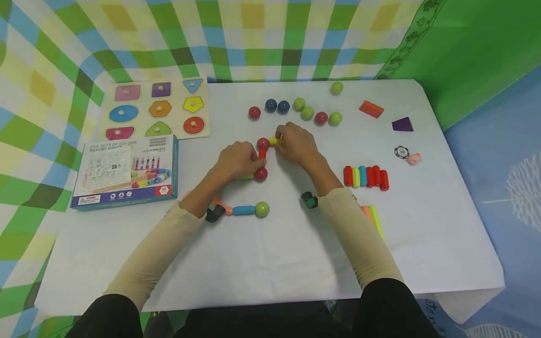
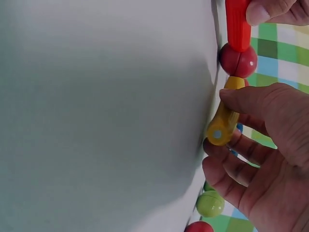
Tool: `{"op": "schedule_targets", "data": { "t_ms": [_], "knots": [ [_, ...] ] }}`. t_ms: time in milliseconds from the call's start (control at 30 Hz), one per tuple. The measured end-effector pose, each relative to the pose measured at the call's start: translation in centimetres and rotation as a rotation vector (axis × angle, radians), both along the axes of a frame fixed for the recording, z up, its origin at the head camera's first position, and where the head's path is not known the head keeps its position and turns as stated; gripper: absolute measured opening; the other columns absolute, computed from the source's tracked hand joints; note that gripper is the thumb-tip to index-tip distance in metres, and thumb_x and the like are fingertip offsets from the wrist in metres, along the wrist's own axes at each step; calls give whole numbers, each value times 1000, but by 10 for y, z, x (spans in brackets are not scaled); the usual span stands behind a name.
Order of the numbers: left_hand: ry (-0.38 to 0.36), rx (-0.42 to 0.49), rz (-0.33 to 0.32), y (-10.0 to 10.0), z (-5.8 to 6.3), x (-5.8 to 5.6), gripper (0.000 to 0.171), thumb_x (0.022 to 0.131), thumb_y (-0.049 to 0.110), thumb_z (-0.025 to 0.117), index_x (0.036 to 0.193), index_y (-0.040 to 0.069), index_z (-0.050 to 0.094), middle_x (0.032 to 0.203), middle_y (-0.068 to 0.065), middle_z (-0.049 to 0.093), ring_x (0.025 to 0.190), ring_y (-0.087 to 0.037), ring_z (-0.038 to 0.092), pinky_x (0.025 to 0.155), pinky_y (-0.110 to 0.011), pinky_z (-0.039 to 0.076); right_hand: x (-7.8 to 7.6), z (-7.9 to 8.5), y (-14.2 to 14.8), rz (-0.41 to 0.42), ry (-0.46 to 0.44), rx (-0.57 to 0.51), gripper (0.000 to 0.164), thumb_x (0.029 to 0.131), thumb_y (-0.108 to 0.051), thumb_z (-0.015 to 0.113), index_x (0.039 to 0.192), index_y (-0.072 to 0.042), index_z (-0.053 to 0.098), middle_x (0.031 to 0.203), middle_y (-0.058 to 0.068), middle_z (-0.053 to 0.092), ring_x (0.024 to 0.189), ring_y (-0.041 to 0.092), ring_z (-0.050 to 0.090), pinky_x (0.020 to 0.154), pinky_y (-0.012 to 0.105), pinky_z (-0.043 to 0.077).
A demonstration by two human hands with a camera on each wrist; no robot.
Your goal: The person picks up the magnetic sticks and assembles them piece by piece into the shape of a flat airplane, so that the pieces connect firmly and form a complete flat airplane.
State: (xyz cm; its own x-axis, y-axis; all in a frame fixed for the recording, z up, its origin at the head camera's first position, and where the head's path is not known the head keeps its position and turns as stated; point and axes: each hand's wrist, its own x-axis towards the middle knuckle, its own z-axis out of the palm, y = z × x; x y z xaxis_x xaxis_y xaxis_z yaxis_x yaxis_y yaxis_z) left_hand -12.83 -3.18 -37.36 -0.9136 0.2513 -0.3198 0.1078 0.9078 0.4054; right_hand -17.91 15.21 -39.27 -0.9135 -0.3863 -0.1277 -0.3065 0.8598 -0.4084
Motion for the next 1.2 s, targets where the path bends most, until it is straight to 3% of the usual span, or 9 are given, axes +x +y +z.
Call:
{"op": "schedule_targets", "data": {
  "t_ms": [733,1000,1200],
  "knots": [
    [-26,-9,-25,8,1,-1,36,90,41,58,71,11,55,54,0,46,53,-17,47,48,-26,29,-7,-1,8,27,-13,-92,27,91,-5,59,118,-9,59,117,10,55,111,27,50,101,42,38],
    [-14,-15,-9,6,3,-1,36,90,41,59,71,11,55,54,-1,47,53,-17,48,48,-26,30,-5,4,14,-33,-23,-102,29,90,-6,60,119,-10,59,113,8,55,106,25,51,98,42,40],
    [0,-20,-11,4,2,0,35,90,39,58,69,11,56,52,0,45,52,-17,46,48,-26,29,-4,4,35,-65,-57,-72,33,91,-14,61,123,-10,56,114,8,55,106,25,50,94,43,42]
  ]
}}
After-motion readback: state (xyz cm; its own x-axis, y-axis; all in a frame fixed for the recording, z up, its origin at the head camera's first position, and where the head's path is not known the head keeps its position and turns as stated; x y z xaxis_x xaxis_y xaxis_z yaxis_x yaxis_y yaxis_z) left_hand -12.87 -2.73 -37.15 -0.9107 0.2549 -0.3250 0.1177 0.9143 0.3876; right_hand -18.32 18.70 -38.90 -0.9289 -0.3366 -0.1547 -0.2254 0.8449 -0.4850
